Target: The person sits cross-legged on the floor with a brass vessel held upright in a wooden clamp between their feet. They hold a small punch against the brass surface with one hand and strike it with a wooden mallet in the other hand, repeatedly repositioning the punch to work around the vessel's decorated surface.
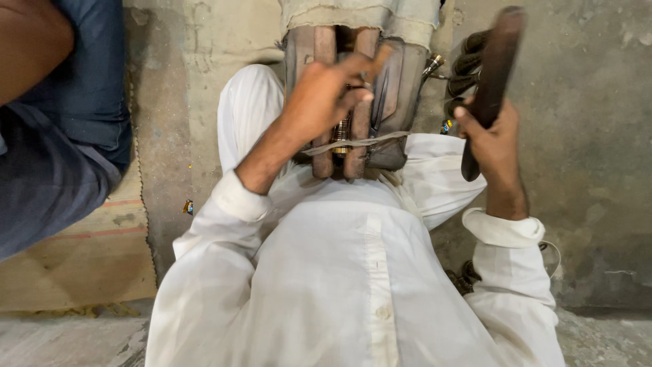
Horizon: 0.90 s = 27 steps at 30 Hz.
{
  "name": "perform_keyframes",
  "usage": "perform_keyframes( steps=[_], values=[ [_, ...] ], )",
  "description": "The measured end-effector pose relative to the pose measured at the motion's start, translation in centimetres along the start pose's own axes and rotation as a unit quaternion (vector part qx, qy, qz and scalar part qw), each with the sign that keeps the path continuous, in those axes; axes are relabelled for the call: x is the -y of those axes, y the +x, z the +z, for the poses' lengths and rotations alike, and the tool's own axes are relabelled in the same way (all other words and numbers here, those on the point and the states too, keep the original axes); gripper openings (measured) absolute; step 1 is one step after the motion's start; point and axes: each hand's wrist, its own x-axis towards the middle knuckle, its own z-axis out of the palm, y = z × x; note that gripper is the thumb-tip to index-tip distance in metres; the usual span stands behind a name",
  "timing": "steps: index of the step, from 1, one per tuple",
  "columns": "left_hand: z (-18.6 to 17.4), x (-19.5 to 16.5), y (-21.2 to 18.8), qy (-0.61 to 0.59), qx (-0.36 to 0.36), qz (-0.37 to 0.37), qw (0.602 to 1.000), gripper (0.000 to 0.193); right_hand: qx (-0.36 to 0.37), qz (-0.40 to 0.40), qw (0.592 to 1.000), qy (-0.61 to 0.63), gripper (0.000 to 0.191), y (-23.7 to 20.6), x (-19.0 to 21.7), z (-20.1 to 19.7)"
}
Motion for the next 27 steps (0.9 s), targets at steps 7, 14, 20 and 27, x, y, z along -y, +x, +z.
perform_keyframes(
  steps=[7, 14, 20, 27],
  values=[
    [-1.7, 1.4, -4.0, -0.145, -0.099, -0.21, 0.962, 0.027, 0.133, -0.064, 0.986, -0.073, 0.039, 3.1, 2.7, 7.9],
    [-0.1, 1.4, -7.0, -0.242, -0.169, -0.252, 0.921, 0.031, 0.144, -0.244, 0.89, -0.357, 0.055, 8.3, 6.0, 14.2],
    [2.5, 1.8, -7.0, -0.284, -0.238, -0.194, 0.908, 0.032, 0.153, -0.265, 0.841, -0.447, 0.058, 9.3, 7.2, 15.4],
    [5.3, 1.7, -6.5, -0.212, -0.267, -0.149, 0.928, 0.031, 0.269, -0.183, 0.864, -0.385, 0.042, 9.6, 11.1, 10.0]
  ],
)
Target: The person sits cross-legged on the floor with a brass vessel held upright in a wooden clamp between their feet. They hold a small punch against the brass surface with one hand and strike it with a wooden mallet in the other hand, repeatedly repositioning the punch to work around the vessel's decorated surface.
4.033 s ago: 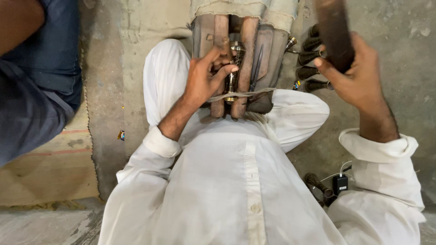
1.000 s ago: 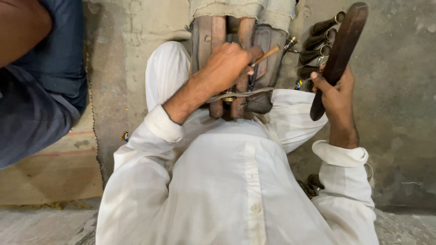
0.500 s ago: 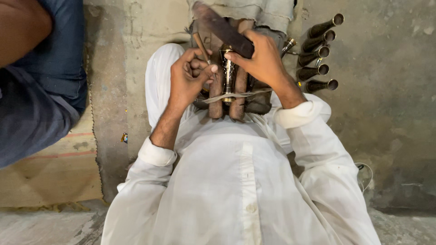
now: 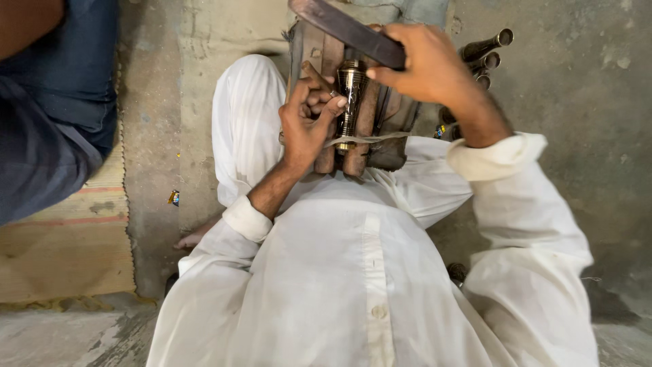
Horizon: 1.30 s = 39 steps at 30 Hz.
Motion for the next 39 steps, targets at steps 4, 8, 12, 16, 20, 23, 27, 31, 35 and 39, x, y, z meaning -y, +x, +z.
perform_keyframes(
  steps=[4, 8, 12, 16, 20, 23, 27, 31, 35, 39],
  values=[
    [0.4, 0.6, -0.6, 0.065, -0.028, 0.039, 0.997, 0.027, 0.004, 0.016, 0.999, -0.051, 0.033, -2.4, 1.9, -3.8],
    [0.6, 0.7, -1.0, 0.144, -0.048, 0.077, 0.985, 0.027, -0.136, -0.204, 0.956, -0.163, 0.035, -3.1, 4.7, -6.1],
    [0.7, 0.5, -1.3, 0.177, -0.054, 0.106, 0.977, 0.023, -0.165, -0.268, 0.869, -0.383, 0.026, -3.8, 6.3, -7.6],
    [0.7, 0.4, -1.3, 0.159, -0.045, 0.107, 0.98, 0.024, -0.129, -0.276, 0.825, -0.477, 0.012, -3.7, 7.0, -8.1],
    [0.6, 0.4, -1.1, 0.148, -0.037, 0.13, 0.98, 0.024, -0.176, -0.269, 0.791, -0.52, 0.016, -3.4, 8.0, -7.9],
    [0.6, 0.2, -1.1, 0.139, -0.044, 0.114, 0.983, 0.024, -0.147, -0.255, 0.833, -0.469, 0.024, -3.6, 8.5, -8.1],
    [0.7, 0.1, -1.1, 0.119, -0.065, 0.091, 0.987, 0.022, -0.112, -0.236, 0.796, -0.546, 0.013, -3.9, 8.3, -8.0],
    [0.7, 0.2, -1.2, 0.107, -0.073, 0.075, 0.989, 0.024, -0.148, -0.271, 0.812, -0.496, 0.022, -3.9, 7.3, -8.5],
    [0.9, 0.4, -1.1, 0.124, -0.069, 0.05, 0.989, 0.028, -0.153, -0.289, 0.824, -0.463, 0.022, -3.6, 7.0, -8.6],
    [0.9, 0.4, -1.1, 0.102, -0.065, 0.098, 0.988, 0.029, -0.186, -0.313, 0.83, -0.422, 0.022, -3.5, 7.0, -8.5]
  ],
)
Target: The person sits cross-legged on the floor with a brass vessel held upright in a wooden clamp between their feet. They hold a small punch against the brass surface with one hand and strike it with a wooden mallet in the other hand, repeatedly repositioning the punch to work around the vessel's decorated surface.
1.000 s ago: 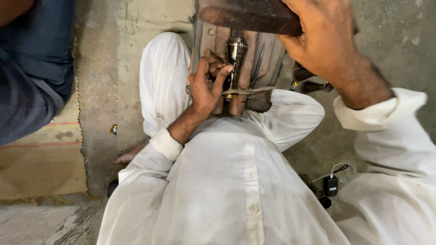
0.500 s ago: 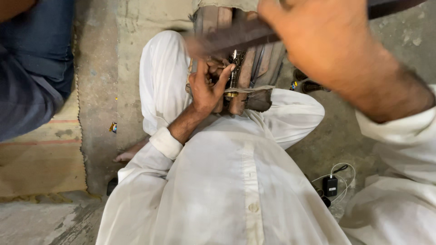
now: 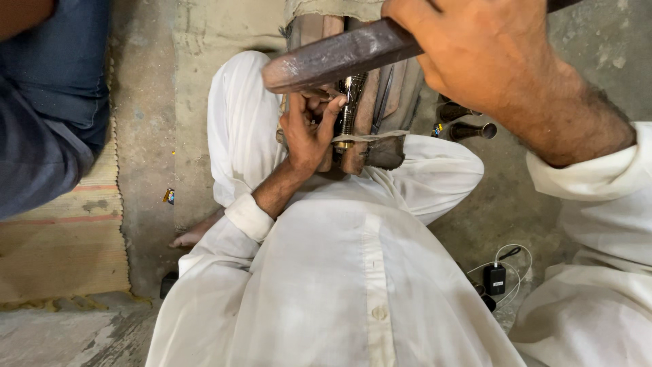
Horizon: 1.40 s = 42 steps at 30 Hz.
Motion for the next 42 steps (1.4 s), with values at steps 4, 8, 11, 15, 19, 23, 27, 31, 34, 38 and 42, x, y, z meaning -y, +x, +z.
perform_keyframes(
  steps=[4, 8, 11, 15, 19, 23, 27, 31, 34, 38, 42],
  values=[
    [-0.1, -0.2, 0.3, 0.035, 0.022, 0.04, 0.998, 0.026, 0.056, -0.02, 0.997, -0.055, 0.015, -0.3, -0.2, 0.1],
    [0.0, -0.5, 0.6, 0.079, 0.038, 0.056, 0.995, 0.022, 0.065, -0.025, 0.995, -0.066, 0.014, -0.7, -0.3, 0.6],
    [-0.1, -0.9, 0.8, 0.064, 0.035, 0.043, 0.996, 0.023, 0.083, 0.002, 0.992, -0.092, 0.014, -1.1, -0.1, 0.5],
    [-0.2, -1.4, 1.4, 0.092, 0.05, -0.021, 0.994, 0.031, 0.103, 0.028, 0.988, -0.114, 0.022, -1.6, -0.1, -0.2],
    [-0.4, -2.1, 2.0, 0.065, 0.091, 0.04, 0.993, 0.024, 0.114, 0.04, 0.987, -0.105, 0.018, -2.0, -0.2, -0.6],
    [-0.5, -2.7, 2.6, 0.09, 0.108, 0.024, 0.99, 0.024, 0.112, 0.049, 0.99, -0.064, 0.02, -2.6, -0.4, -0.4],
    [-0.4, -2.9, 3.4, 0.112, 0.125, 0.069, 0.983, 0.027, 0.107, 0.093, 0.99, -0.013, 0.026, -4.0, -0.6, -0.6],
    [-0.4, -2.6, 3.3, 0.135, 0.147, 0.034, 0.979, 0.028, 0.134, 0.133, 0.981, 0.047, 0.029, -5.2, -0.5, -0.5],
    [-0.4, -2.1, 3.1, 0.082, 0.12, 0.069, 0.987, 0.025, 0.171, 0.171, 0.968, 0.072, 0.033, -5.9, -0.4, -0.1],
    [-1.3, -1.1, 3.2, -0.026, 0.051, -0.019, 0.998, 0.023, 0.178, 0.264, 0.931, 0.176, 0.026, -6.8, -0.5, 1.3],
    [-2.8, 0.1, 4.2, -0.173, 0.067, -0.159, 0.97, 0.03, 0.162, 0.355, 0.834, 0.389, 0.04, -6.1, 1.4, 6.1]
  ],
)
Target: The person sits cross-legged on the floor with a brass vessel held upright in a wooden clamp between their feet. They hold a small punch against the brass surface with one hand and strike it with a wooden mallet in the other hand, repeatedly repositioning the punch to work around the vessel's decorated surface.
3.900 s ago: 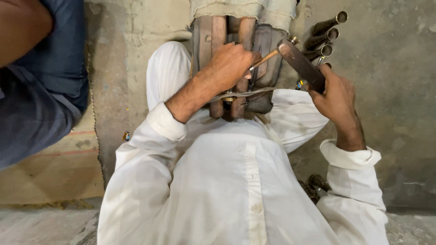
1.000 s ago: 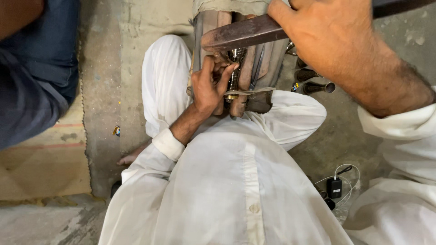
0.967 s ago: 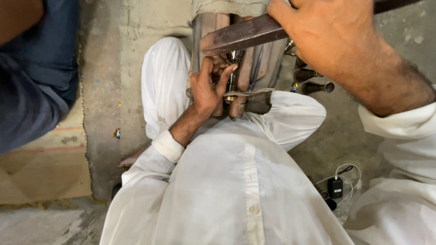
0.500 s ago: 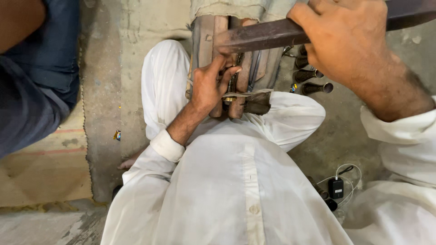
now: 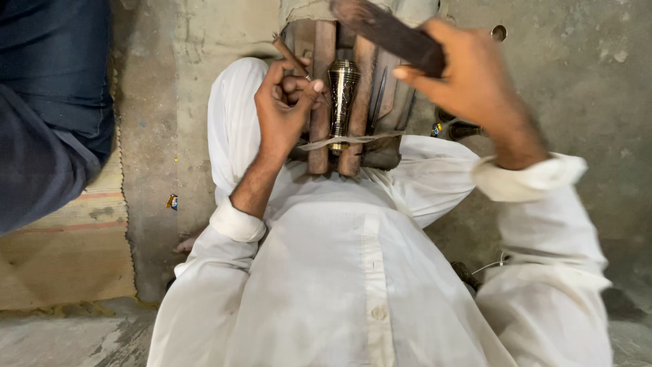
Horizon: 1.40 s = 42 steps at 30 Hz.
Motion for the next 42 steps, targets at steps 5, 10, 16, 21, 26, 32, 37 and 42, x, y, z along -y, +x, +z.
perform_keyframes(
  steps=[5, 10, 16, 21, 26, 32, 37, 42],
  values=[
    [-1.1, 0.0, -0.8, 0.041, 0.006, -0.038, 0.998, 0.033, -0.021, -0.085, 0.996, -0.002, 0.049, 4.3, -0.1, 7.8],
    [-1.5, -0.1, -1.3, 0.058, -0.003, -0.035, 0.998, 0.033, -0.064, -0.094, 0.991, -0.073, 0.059, 6.1, 0.7, 9.9],
    [-0.4, 0.1, -0.7, 0.043, 0.005, 0.002, 0.999, 0.031, -0.035, -0.08, 0.994, -0.069, 0.05, 5.8, 0.5, 8.5],
    [1.6, 0.8, -0.5, 0.083, 0.012, 0.102, 0.991, 0.026, 0.075, -0.01, 0.99, 0.115, 0.027, 3.4, -1.0, 3.5],
    [2.3, 1.2, -0.9, 0.162, -0.018, 0.114, 0.98, 0.029, 0.019, -0.026, 0.999, -0.026, 0.034, 0.1, -0.2, 0.0],
    [2.4, 1.4, -1.4, 0.224, -0.04, 0.123, 0.966, 0.032, -0.168, -0.227, 0.95, -0.135, 0.033, -0.4, 2.5, -1.6],
    [2.3, 0.6, -1.0, 0.251, 0.022, 0.174, 0.952, 0.024, -0.137, -0.253, 0.895, -0.34, 0.042, -1.1, 4.6, -4.5],
    [2.4, -0.9, 0.0, 0.307, 0.045, 0.117, 0.943, 0.029, -0.133, -0.218, 0.875, -0.411, 0.043, -1.4, 5.2, -5.6]
  ],
)
